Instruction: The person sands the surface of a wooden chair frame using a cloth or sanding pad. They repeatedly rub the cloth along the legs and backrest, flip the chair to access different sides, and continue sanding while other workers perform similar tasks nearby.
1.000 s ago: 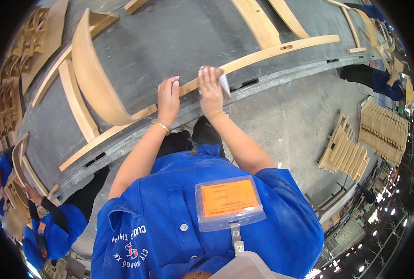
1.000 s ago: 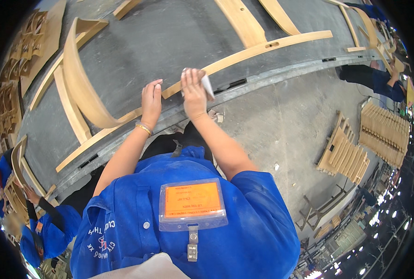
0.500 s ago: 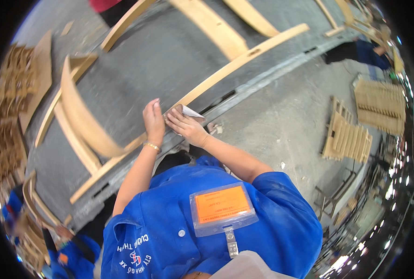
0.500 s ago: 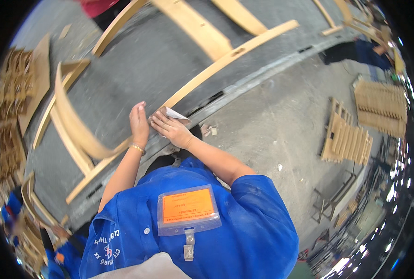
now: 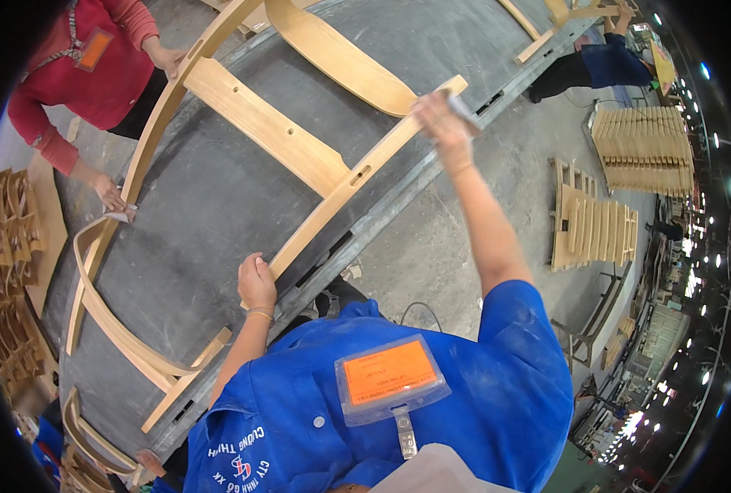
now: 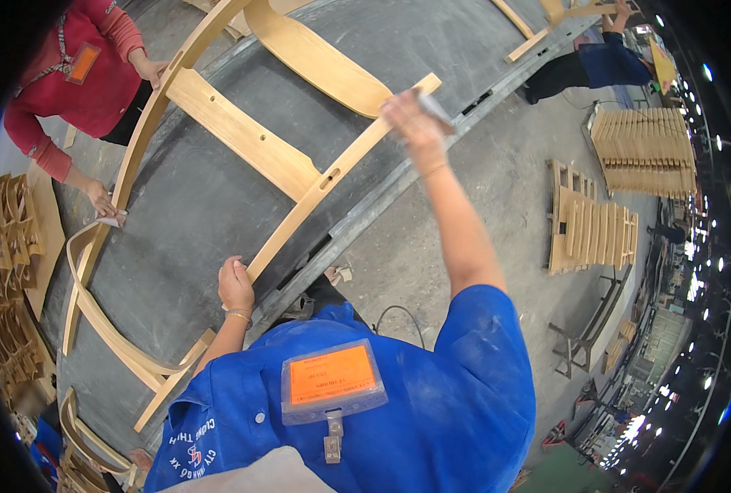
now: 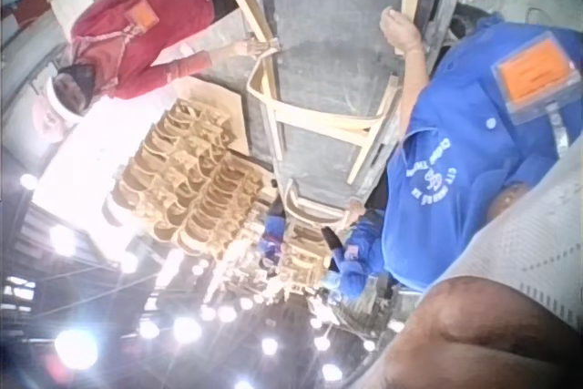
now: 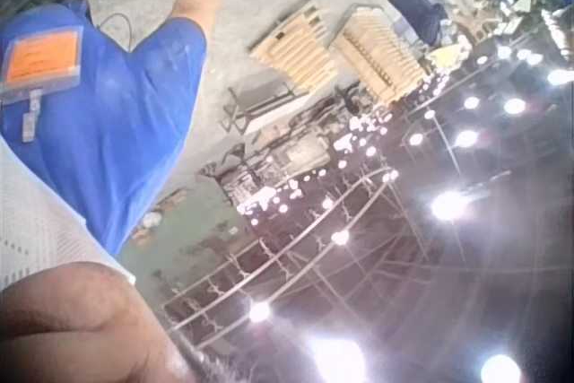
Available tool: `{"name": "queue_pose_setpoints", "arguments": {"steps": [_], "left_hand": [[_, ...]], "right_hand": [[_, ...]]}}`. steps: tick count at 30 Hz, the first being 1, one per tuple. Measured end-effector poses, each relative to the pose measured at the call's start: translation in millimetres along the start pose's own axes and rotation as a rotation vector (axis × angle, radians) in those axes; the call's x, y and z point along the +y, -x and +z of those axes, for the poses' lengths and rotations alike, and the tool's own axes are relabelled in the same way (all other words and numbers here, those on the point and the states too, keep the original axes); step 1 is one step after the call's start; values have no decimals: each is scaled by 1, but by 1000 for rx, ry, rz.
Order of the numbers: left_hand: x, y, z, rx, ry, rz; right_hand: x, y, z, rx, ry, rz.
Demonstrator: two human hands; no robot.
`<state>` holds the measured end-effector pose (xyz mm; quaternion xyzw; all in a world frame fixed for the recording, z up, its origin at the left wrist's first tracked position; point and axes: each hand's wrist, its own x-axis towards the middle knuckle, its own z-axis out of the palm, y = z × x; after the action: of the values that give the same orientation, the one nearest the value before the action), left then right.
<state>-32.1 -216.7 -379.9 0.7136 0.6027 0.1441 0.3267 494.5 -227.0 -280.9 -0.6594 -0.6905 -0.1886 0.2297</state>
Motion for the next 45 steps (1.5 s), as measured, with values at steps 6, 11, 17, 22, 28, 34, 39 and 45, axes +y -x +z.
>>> {"name": "queue_pose_setpoints", "arguments": {"steps": [6, 11, 17, 22, 28, 34, 39, 45], "left_hand": [[1, -5, -1, -38, -44, 54], [14, -2, -15, -108, 39, 305], [40, -3, -24, -241, -34, 248], [55, 13, -81, -179, -53, 224], [103, 15, -211, -139, -146, 240], [163, -25, -330, -129, -63, 304], [190, -97, -376, -76, -180, 333], [207, -174, -390, 164, -257, 383]], "right_hand": [[134, -18, -32, -88, 58, 442], [141, -9, 7, 603, -1135, 1277], [105, -16, 50, 686, -1552, 1270], [88, -60, -13, 337, -1322, 1239], [50, -144, -140, -29, -1246, 1140], [82, -233, -172, -45, -1165, 1216], [91, -290, -121, 216, -655, 679], [-65, -324, -80, 298, -204, 330]]}}
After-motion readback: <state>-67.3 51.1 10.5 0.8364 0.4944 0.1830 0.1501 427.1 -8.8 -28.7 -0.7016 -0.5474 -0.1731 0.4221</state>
